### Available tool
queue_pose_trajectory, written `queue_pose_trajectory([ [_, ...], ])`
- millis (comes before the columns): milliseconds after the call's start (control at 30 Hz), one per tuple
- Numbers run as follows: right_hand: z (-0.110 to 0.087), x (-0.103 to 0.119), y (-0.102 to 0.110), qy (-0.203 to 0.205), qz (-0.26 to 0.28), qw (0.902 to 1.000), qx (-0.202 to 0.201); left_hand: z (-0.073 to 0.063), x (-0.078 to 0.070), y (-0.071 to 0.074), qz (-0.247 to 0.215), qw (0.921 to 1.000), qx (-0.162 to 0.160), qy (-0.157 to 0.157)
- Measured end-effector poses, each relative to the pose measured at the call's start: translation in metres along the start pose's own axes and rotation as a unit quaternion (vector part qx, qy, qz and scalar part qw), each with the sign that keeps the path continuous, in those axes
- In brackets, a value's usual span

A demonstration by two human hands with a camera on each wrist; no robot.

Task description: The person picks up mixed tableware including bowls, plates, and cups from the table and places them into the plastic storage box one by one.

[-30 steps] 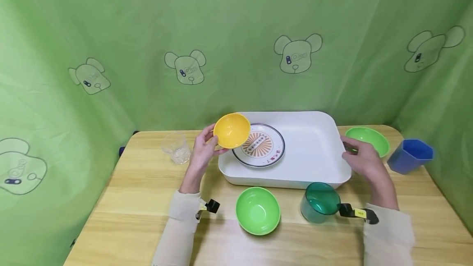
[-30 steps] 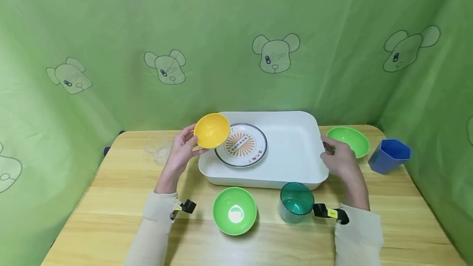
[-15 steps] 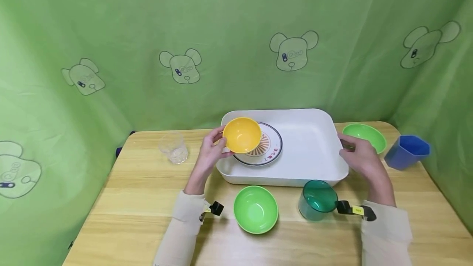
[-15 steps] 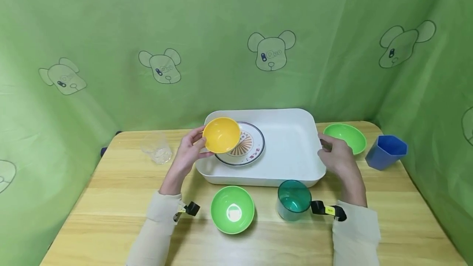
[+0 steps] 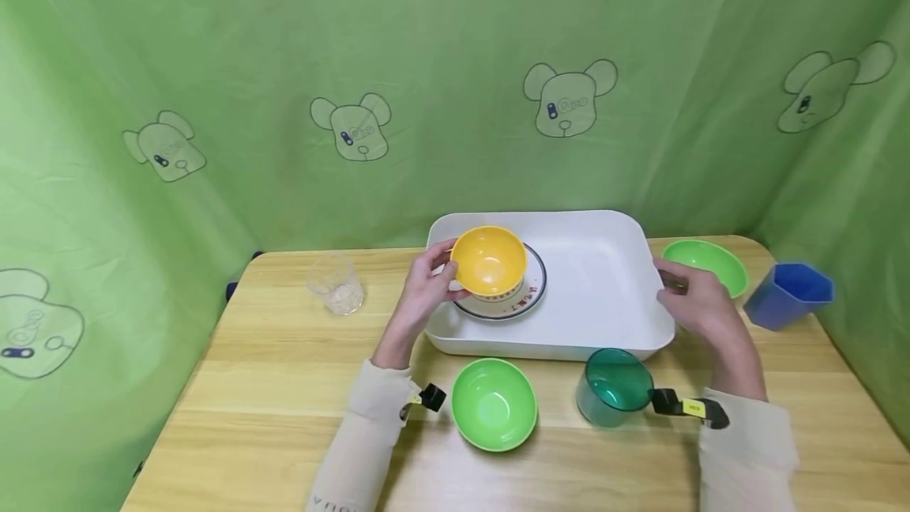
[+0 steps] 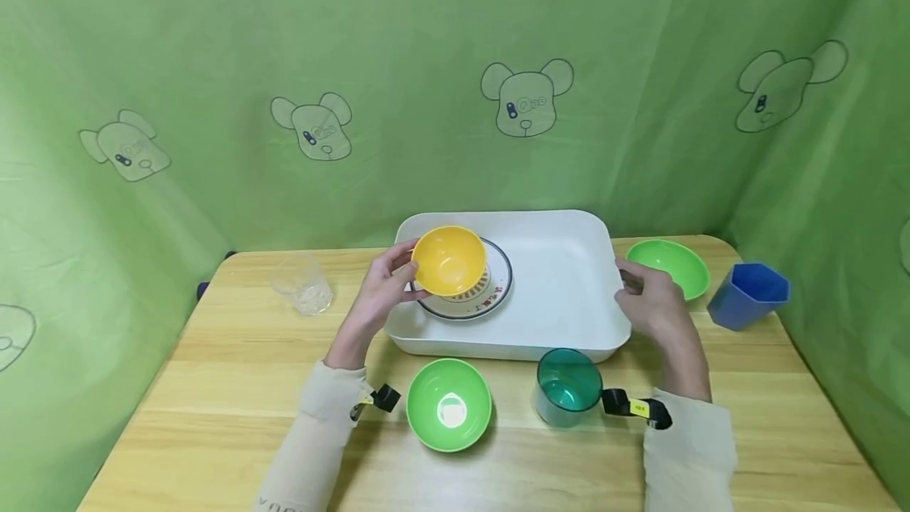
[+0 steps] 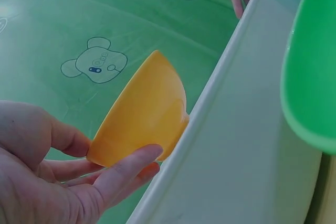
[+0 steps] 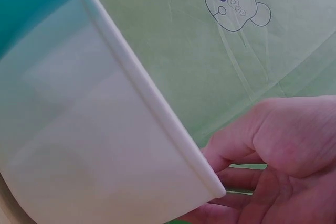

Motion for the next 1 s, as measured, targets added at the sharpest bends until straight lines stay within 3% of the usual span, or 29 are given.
queue_pose_trajectory([
  [500, -0.005, -0.002, 0.003, 0.004, -0.006, 1.0, -0.005, 0.009, -0.004, -0.018, 0.009, 0.9996, 0.026, 0.003],
  [1000, -0.002, 0.008, 0.004, 0.017, 0.028, 0.9995, 0.003, 0.006, -0.014, -0.03, 0.027, 0.9984, 0.049, -0.002],
])
Point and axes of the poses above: each hand's wrist, its own z-axis towards the middle knuckle, its own y-axis out of the back of the hand, x = y × z, the point moved 3 cm from there along z, towards the middle knuckle, and after that the axes turned 14 degrees about y, right-handed, at the moved point
